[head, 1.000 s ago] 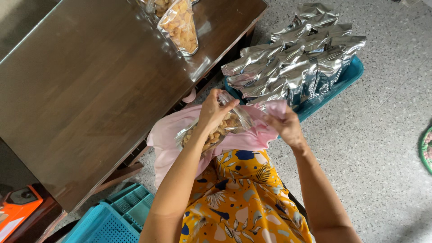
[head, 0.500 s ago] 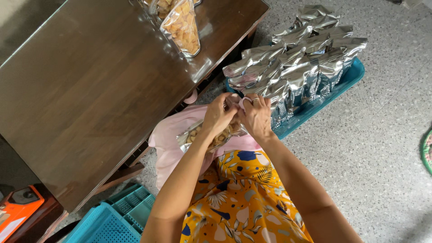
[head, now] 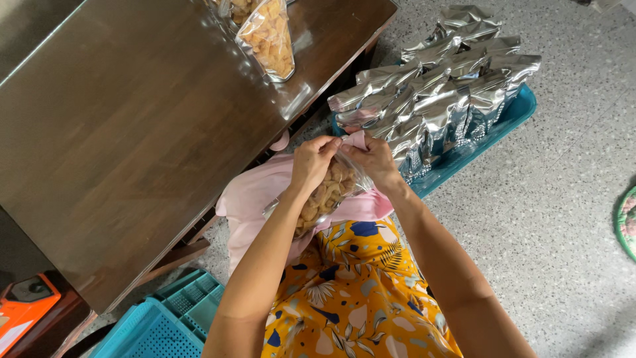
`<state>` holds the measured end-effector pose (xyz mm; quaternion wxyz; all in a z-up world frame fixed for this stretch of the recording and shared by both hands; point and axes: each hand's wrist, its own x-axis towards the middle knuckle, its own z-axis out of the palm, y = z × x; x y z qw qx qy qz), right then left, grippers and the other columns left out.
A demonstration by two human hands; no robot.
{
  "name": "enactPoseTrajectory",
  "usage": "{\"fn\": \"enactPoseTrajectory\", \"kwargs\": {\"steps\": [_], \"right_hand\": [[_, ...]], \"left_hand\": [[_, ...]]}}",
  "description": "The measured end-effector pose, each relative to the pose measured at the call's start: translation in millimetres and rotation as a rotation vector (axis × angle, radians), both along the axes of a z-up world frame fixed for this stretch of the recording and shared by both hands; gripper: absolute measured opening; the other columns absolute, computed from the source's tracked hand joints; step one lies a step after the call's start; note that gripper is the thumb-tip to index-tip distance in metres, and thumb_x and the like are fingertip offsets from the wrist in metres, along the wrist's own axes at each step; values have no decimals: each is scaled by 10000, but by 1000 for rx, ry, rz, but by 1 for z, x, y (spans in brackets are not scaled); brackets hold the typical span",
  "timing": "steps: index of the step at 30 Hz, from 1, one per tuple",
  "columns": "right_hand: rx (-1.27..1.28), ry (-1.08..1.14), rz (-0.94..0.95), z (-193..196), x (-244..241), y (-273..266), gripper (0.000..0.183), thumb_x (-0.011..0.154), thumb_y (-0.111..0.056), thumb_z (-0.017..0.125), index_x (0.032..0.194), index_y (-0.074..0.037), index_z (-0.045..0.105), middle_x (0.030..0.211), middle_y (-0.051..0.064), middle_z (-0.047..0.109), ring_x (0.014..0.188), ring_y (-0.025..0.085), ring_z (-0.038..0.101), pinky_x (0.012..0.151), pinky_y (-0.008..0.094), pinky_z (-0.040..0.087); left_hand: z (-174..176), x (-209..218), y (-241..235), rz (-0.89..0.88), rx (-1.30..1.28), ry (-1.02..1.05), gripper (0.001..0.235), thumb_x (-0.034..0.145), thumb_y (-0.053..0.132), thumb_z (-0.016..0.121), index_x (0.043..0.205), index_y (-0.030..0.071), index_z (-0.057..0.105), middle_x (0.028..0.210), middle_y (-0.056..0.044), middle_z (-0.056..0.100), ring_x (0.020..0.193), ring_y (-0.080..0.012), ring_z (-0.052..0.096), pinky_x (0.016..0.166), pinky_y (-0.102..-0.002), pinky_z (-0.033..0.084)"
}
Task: The person sits on the floor and repeatedly picks up clear plastic bags filled with snacks from a wooden table. They wipe each bag with a pink cloth, fold the top edge, and place the finished bag into a blue plastic basket. The process is repeated for multiple bags.
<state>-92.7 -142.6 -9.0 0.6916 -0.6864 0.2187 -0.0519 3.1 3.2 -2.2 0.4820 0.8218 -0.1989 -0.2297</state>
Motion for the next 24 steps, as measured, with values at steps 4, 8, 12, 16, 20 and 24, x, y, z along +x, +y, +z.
{"fn": "enactPoseTrajectory", "kwargs": {"steps": [4, 8, 12, 16, 20, 24], "right_hand": [[-4, 113, 139, -2, 1, -15, 269, 921, -163, 716, 1131, 2, 744, 916, 118, 794, 714, 170, 737, 617, 310, 601], [-414, 326, 303, -9, -10, -37, 289, 891, -244, 772, 1072, -19, 794, 865, 142, 783, 647, 171, 699, 600, 305, 569], [-485, 396, 469, -20, -47, -50, 315, 908, -289, 724, 1097, -40, 761, 799, 128, 747, 572, 179, 682, 523, 339, 556], [-582, 580, 643, -23, -60, -56, 341, 993, -335, 626, 1080, -26, 741, 776, 123, 733, 561, 235, 651, 518, 444, 509], [-554, 413, 631, -14, -64, -58, 366, 972, -368, 605, 1095, -45, 727, 873, 126, 760, 714, 184, 725, 657, 370, 587], [-423, 210, 555, -13, -83, -76, 362, 974, -386, 589, 1047, -55, 718, 932, 133, 757, 808, 195, 731, 721, 356, 620]], "left_hand": [[1, 0, -3, 30, 94, 69, 261, 960, 338, 677, 1063, 129, 795, 720, -64, 751, 525, -175, 613, 524, -349, 459], [-8, -4, -6, 63, -11, -75, 282, 939, 374, 705, 1012, 123, 807, 726, -55, 757, 575, -146, 658, 548, -332, 492], [-8, -3, -4, 54, 12, -73, 308, 936, 403, 717, 1007, 116, 806, 708, -85, 741, 589, -171, 666, 575, -349, 500], [-8, -5, -6, 26, 30, -52, 306, 937, 395, 703, 1022, 116, 794, 738, -83, 747, 603, -184, 674, 593, -360, 507], [-16, 0, -4, -19, -52, -49, 300, 938, 375, 703, 1019, 100, 789, 820, -83, 772, 705, -171, 711, 667, -329, 539], [-24, 10, 0, -73, -27, -28, 285, 941, 362, 712, 1065, 113, 776, 905, -88, 781, 783, -186, 717, 732, -321, 546]]}}
